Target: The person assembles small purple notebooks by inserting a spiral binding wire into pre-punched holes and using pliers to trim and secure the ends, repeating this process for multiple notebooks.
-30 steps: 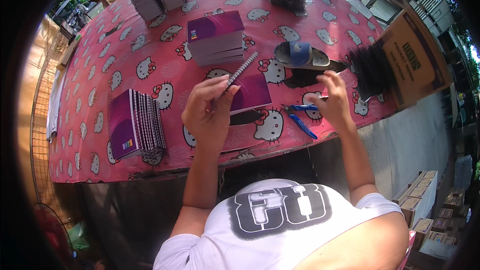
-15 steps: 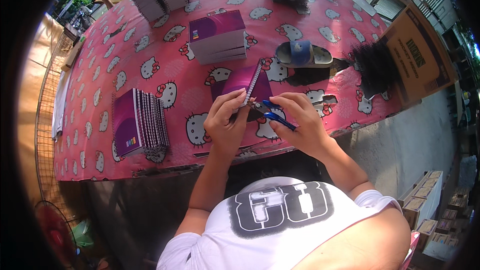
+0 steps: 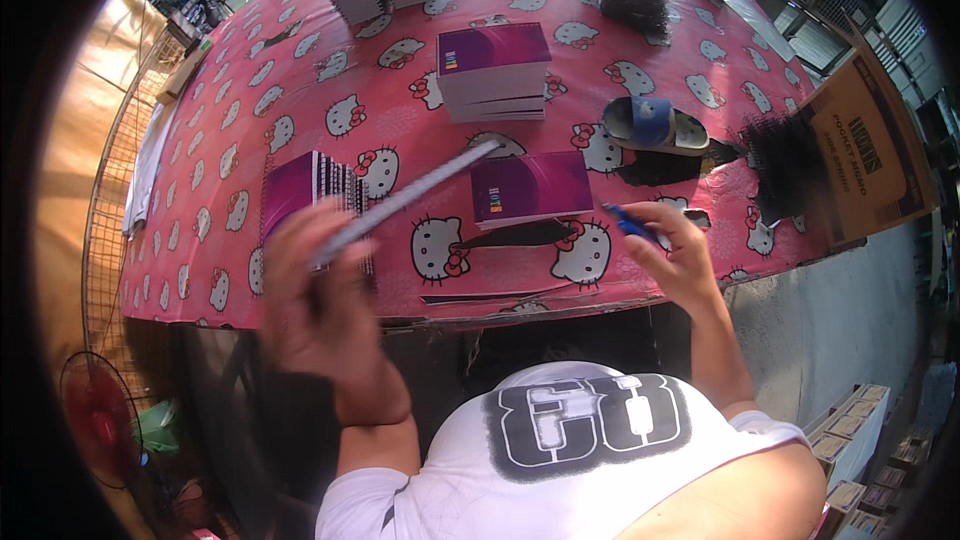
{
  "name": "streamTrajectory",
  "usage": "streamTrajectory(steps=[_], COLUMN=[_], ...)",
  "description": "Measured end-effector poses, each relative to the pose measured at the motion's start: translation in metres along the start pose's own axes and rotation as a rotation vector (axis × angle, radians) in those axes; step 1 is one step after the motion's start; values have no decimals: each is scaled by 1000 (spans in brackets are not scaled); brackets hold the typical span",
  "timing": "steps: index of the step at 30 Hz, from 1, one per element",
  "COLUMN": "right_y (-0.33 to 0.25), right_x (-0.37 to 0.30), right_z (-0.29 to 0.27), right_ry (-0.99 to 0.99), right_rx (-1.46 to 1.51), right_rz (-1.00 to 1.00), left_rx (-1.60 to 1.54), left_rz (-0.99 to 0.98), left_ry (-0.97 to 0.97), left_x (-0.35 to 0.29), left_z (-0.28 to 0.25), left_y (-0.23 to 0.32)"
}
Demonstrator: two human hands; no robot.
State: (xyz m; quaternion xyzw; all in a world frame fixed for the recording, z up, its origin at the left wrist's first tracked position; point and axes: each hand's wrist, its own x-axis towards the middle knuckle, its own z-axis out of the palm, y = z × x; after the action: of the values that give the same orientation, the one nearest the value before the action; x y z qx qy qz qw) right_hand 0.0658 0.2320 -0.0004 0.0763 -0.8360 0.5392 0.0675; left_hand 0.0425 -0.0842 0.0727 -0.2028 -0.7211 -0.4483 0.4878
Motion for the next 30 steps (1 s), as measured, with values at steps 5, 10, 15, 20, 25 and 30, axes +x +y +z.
streamTrajectory(steps=[5,10,15,20,25,30], right_y=[44,32,29,12,37,27], right_x=[-16,-11,11,53,81,79], right_z=[-18,-10,-4,19,64,60], right_ry=[105,133,226,23,38,94], right_rx=[-689,-751,-552,-351,-218,-283], right_rz=[-73,-94,-199,103,206,198], left_rx=[326,286,469,502,587,338], left_rz=[-112,-288,-232,-295,-173,-63], left_ry=[-174,-886,-966,-1043,-885,-603], left_x=[94,79,62,66,70,54], left_z=[-104,-88,-73,-68,-70,-54], left_y=[-25,-160,-153,-141,-112,-24])
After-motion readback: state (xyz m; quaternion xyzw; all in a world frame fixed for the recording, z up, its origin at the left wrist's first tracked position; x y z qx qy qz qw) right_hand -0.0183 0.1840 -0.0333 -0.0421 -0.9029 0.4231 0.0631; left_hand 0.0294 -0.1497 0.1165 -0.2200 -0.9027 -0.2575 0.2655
